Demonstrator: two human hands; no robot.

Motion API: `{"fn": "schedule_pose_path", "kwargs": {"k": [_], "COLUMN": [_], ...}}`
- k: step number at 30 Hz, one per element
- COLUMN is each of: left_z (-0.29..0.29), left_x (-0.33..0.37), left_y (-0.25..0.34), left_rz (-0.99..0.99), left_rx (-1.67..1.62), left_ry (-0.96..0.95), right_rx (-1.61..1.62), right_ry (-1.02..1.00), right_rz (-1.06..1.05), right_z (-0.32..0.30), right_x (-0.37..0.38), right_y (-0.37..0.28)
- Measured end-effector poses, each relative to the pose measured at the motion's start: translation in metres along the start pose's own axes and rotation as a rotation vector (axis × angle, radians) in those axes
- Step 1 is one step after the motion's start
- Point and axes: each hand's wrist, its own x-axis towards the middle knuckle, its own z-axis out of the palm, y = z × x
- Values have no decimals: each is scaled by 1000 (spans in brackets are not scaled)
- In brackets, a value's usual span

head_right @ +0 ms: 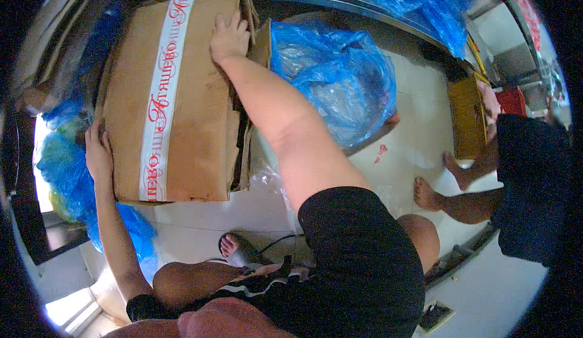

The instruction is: The person folds and organizes various flat cardboard boxes by hand, stacking them together on the floor.

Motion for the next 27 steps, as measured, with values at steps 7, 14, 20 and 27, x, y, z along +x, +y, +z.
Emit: {"fn": "schedule_pose_path", "kwargs": {"k": [7, 14, 20, 27], "left_z": [-16, 23, 25, -24], "left_x": [-36, -50, -52, -48], "left_y": [83, 109, 111, 127], "left_rz": [401, 480, 504, 413], "left_rx": [-299, 15, 45, -215], "left_ry": [-338, -528, -497, -581], "right_rx": [-207, -49, -222, -549], "right_ry": [127, -115, -74, -517], "right_rz": [-416, -894, -493, 539], "right_z": [11, -60, -185, -167], "right_x": [-8, -16, -75, -155], "right_y": [20, 38, 222, 375]}}
